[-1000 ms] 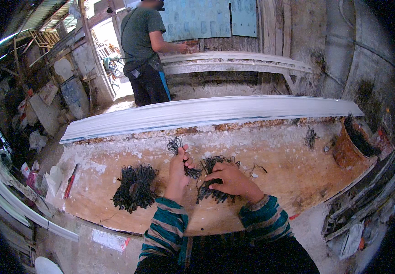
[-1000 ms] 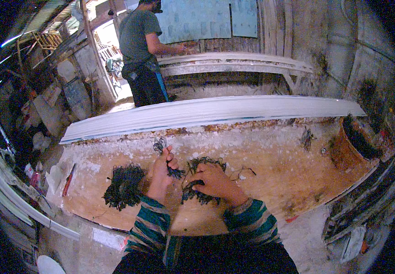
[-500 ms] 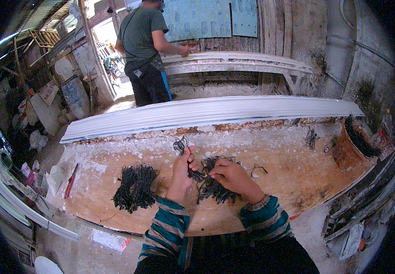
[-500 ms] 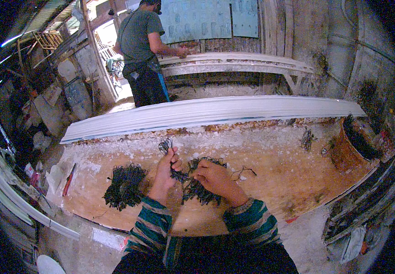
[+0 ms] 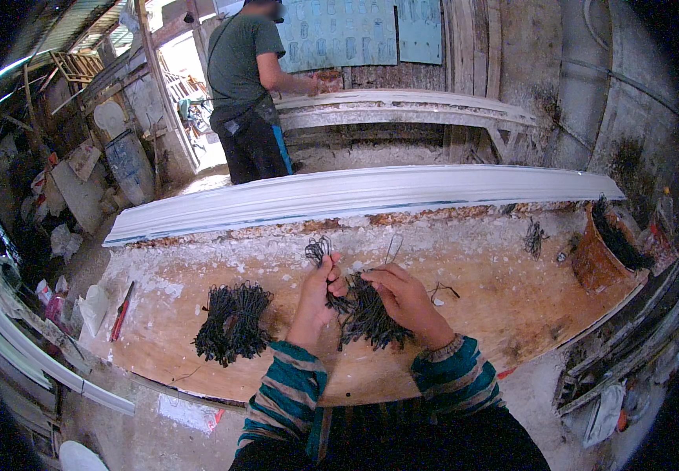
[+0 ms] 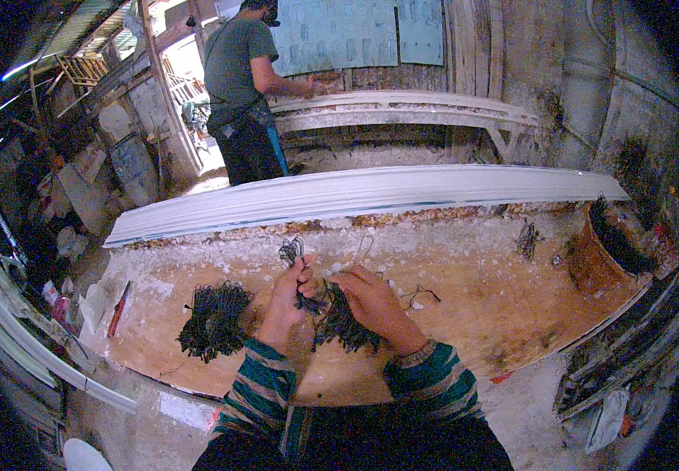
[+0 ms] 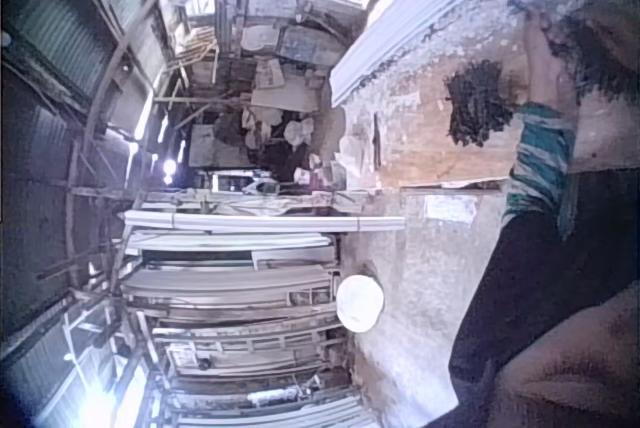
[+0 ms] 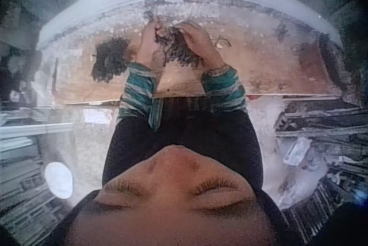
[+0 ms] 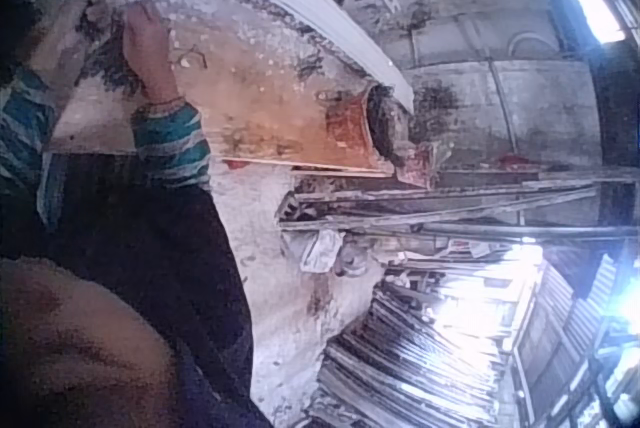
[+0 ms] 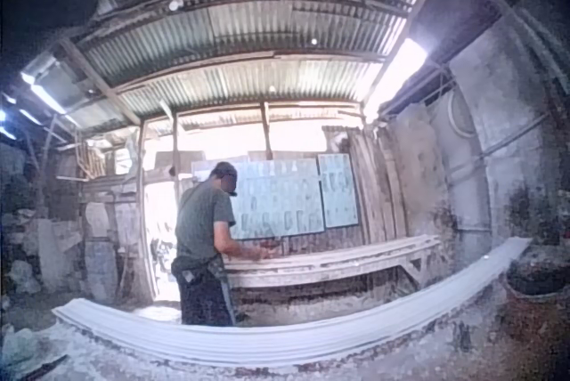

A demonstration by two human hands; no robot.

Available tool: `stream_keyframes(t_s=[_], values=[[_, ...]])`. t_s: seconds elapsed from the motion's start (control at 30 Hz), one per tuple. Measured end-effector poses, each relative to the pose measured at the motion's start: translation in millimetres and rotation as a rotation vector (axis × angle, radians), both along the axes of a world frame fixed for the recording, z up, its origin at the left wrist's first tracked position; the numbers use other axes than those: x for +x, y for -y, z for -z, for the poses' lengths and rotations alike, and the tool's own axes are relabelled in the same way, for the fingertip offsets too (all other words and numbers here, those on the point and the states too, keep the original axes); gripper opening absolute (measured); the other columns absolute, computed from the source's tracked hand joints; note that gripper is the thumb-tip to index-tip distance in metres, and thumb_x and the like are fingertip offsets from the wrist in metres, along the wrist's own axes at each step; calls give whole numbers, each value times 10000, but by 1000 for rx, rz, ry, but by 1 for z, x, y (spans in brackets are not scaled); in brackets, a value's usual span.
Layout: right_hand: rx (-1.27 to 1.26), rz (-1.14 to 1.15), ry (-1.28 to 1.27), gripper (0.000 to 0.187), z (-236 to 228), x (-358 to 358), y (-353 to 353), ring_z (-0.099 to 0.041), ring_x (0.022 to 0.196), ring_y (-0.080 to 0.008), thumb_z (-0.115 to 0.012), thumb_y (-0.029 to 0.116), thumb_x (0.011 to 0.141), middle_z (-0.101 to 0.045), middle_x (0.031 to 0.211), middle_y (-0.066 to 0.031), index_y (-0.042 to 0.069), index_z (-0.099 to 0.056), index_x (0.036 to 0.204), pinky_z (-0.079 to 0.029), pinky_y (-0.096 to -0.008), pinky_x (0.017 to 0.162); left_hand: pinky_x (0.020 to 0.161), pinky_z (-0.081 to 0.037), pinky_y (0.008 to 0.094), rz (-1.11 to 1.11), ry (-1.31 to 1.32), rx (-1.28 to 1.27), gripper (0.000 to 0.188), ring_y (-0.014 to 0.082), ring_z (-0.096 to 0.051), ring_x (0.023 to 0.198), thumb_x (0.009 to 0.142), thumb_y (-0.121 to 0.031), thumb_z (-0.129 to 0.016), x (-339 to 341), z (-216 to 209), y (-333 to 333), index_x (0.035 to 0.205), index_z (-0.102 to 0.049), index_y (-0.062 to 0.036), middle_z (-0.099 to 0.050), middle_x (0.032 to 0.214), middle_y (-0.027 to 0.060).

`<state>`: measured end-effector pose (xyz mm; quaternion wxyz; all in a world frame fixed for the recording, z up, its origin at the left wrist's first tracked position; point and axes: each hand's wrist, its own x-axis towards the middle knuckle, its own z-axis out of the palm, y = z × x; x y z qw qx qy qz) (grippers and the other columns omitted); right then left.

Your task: The person gathers and aligns bundles of black cables on a wooden workbench, then ties them together using thin wire. The person repeatedly picks up cable bundles, straightens them, and secures them with wire ties.

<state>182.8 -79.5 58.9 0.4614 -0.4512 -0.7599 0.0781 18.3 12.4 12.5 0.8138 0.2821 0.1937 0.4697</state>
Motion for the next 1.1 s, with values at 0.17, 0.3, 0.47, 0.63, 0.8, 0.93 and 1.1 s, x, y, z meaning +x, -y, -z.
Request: stream_keyframes(t_s=[0.17,0.3,0.47,0.63,0.8,0.93,1.1], values=[[15,-77,-16,249,-7,-4,5,-591,871,-276,-589,-28,758,-595,944,-98,58,-607,991,-487,-328,735,436,-340,201,129,-130,-3,345,46,-365,479,897,-364,-500,11,-5,14,1049,-518,-54,-393,638,-57],[104,-190,18,245,5,-5,2,-580,898,-289,-596,30,766,-585,1008,-101,82,-613,1004,-477,-353,798,450,-379,208,108,-210,-59,351,56,-417,494,884,-381,-520,23,-15,27,1027,-548,-61,-453,664,-55],[188,-116,10,276,9,-15,1,-560,952,-289,-607,19,748,-583,1045,-107,81,-621,1017,-467,-349,834,523,-434,218,244,-89,-101,388,78,-517,597,863,-422,-535,21,6,18,1020,-573,-70,-563,744,-11],[120,-55,7,317,14,-16,2,-534,984,-307,-604,-4,730,-576,1028,-105,86,-621,1034,-441,-369,856,635,-474,247,205,-94,-45,398,127,-575,745,875,-410,-519,21,3,19,1047,-577,-56,-613,882,36],[232,-48,117,309,15,-13,-4,-530,1000,-297,-602,23,733,-573,1019,-89,99,-620,1033,-391,-419,904,714,-483,266,219,-98,-51,407,155,-588,847,894,-389,-491,23,-1,23,1103,-553,-44,-611,972,58],[165,1,165,307,21,-14,-4,-521,1045,-274,-602,62,742,-583,1034,-74,121,-615,1044,-321,-459,970,729,-482,270,226,-110,-29,401,159,-589,864,892,-389,-493,20,0,21,1089,-552,-45,-611,964,60],[133,37,202,298,20,-14,-2,-523,1067,-201,-626,61,724,-614,1032,-51,156,-652,1004,-288,-453,1004,708,-482,268,212,-33,-35,323,159,-589,841,889,-354,-515,20,5,20,1007,-560,-56,-607,920,54]])
